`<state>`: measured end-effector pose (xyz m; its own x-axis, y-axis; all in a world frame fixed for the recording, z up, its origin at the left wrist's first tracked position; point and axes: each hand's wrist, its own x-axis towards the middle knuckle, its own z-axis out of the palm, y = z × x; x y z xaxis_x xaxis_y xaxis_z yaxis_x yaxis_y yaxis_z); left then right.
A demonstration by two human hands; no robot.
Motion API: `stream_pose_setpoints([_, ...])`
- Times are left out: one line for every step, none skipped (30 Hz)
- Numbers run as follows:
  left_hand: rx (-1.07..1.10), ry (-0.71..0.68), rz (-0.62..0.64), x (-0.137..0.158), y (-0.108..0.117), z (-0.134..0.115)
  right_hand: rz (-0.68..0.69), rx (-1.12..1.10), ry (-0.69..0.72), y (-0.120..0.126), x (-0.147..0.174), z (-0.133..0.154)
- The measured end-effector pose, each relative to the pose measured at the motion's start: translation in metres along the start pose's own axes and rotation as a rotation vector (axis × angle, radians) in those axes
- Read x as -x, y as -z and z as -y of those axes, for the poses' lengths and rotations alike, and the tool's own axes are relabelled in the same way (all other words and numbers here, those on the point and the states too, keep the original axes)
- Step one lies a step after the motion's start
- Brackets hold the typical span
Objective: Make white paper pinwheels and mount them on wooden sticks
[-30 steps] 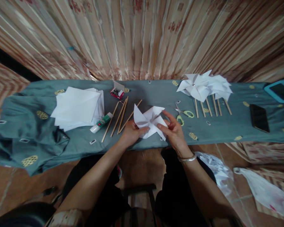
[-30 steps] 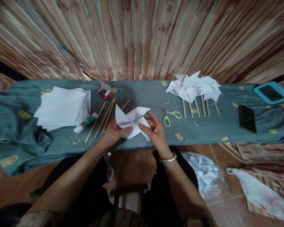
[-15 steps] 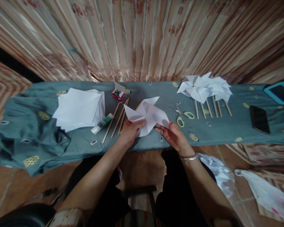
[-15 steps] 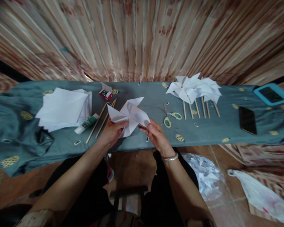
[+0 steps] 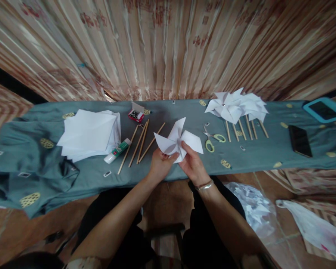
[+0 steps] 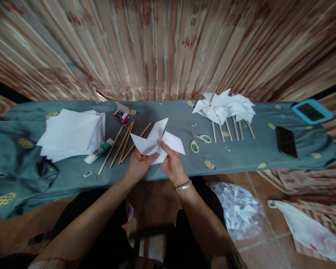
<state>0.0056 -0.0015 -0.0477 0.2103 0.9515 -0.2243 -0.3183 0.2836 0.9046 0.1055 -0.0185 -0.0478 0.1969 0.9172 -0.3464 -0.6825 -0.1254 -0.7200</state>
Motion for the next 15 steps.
stream_pose_setpoints([-0.027, 0.0, 0.004, 0.0004, -0.0005, 0.0007, -0.009, 0.004, -0.005, 0.0002, -0.0011, -0.0001])
stream_pose_setpoints([-0.047, -0.001, 0.009, 0.0008, -0.0009, 0.0014, -0.016, 0.006, -0.012, 0.0001, -0.002, -0.0001])
stream_pose_setpoints([-0.059, -0.002, 0.014, 0.0011, -0.0012, 0.0022, -0.021, 0.005, -0.023, -0.0002, -0.0027, 0.0001])
stream_pose_setpoints([-0.062, -0.005, 0.017, 0.0014, -0.0014, 0.0029, -0.023, 0.002, -0.034, -0.0008, -0.0031, 0.0004])
stream_pose_setpoints([-0.059, -0.01, 0.02, 0.0016, -0.0015, 0.0035, -0.025, -0.002, -0.042, -0.0017, -0.0031, 0.001])
stream_pose_setpoints([-0.055, -0.015, 0.025, 0.0018, -0.0014, 0.004, -0.027, -0.008, -0.044, -0.0028, -0.0029, 0.0017])
stream_pose_setpoints([-0.05, -0.019, 0.03, 0.002, -0.0012, 0.0043, -0.031, -0.012, -0.042, -0.004, -0.0023, 0.0025])
stream_pose_setpoints([-0.047, -0.021, 0.035, 0.0023, -0.001, 0.0044, -0.036, -0.014, -0.038, -0.0051, -0.0016, 0.0034])
stream_pose_setpoints([-0.047, -0.02, 0.039, 0.0025, -0.0007, 0.0045, -0.04, -0.012, -0.032, -0.0062, -0.0008, 0.0043])
stream_pose_setpoints([-0.05, -0.019, 0.041, 0.0028, -0.0002, 0.0044, -0.043, -0.009, -0.03, -0.0069, 0.0, 0.0052])
stream_pose_setpoints([-0.057, -0.018, 0.041, 0.0032, 0.0004, 0.0044, -0.046, -0.007, -0.031, -0.0074, 0.0006, 0.006])
stream_pose_setpoints([-0.067, -0.02, 0.04, 0.0036, 0.0011, 0.0045, -0.049, -0.007, -0.036, -0.0076, 0.001, 0.0066])
stream_pose_setpoints([-0.079, -0.026, 0.039, 0.004, 0.0019, 0.0047, -0.052, -0.006, -0.042, -0.0074, 0.0012, 0.0072])
stream_pose_setpoints([-0.096, -0.037, 0.041, 0.0044, 0.003, 0.0051, -0.056, -0.004, -0.043, -0.0071, 0.0012, 0.0077])
stream_pose_setpoints([-0.118, -0.051, 0.043, 0.0048, 0.0041, 0.0057, -0.059, 0.003, -0.041, -0.0066, 0.001, 0.0081])
